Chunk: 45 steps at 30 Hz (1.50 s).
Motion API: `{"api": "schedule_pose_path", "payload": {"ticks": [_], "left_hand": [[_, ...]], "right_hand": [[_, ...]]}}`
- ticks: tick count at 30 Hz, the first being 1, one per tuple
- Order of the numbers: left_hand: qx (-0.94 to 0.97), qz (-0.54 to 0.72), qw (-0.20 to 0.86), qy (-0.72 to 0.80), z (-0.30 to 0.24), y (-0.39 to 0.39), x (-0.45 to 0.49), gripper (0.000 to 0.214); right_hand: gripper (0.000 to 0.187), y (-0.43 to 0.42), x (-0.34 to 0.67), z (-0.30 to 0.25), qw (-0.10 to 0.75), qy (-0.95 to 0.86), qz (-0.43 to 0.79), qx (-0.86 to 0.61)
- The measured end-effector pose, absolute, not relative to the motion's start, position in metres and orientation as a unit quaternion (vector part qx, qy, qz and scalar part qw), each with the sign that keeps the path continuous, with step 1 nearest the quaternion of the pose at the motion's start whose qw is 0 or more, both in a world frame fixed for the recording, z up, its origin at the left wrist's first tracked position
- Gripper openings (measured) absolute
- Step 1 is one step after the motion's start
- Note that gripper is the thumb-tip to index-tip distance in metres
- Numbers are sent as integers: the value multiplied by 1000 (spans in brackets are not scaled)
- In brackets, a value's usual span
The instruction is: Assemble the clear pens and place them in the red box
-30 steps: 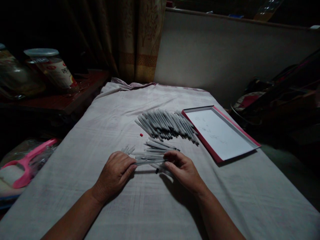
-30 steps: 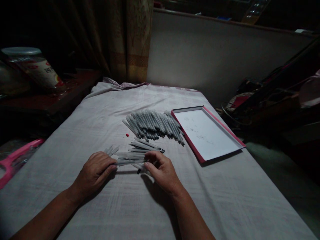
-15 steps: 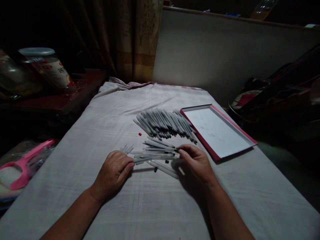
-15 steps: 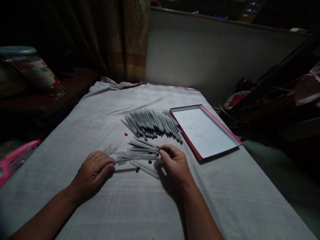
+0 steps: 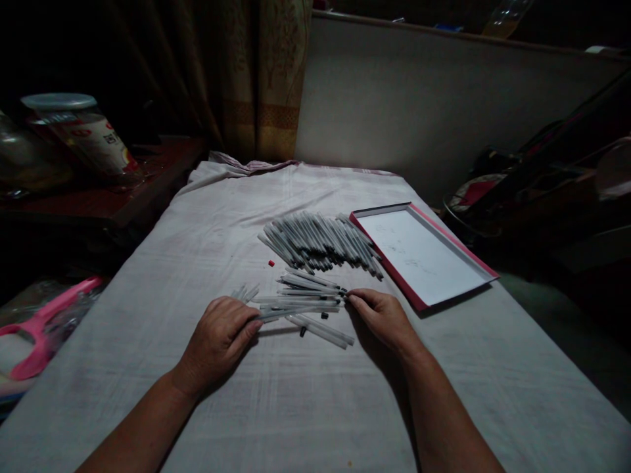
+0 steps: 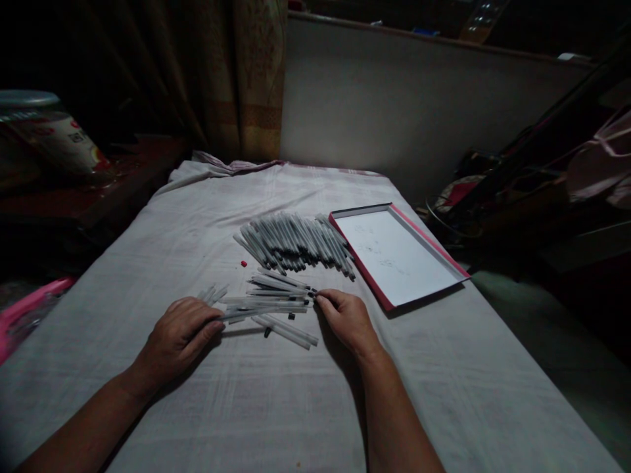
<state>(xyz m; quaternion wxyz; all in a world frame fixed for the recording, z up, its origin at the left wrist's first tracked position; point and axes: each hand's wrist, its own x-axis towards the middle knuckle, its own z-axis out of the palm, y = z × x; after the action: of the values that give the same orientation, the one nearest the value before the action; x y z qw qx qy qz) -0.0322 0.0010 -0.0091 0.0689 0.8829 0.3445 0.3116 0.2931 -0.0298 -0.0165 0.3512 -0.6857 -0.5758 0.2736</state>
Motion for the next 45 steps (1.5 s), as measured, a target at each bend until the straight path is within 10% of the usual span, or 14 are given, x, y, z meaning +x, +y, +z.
{"api": "schedule_pose_path", "payload": {"ticks": [12, 45], "left_hand": [[881, 318, 74, 341, -8, 0, -31, 14], [869, 331, 43, 366, -8, 0, -34, 13]], "right_hand": [[26, -39, 256, 5, 393, -560, 445, -578], [38, -37, 271, 7, 341, -616, 301, -643]]}}
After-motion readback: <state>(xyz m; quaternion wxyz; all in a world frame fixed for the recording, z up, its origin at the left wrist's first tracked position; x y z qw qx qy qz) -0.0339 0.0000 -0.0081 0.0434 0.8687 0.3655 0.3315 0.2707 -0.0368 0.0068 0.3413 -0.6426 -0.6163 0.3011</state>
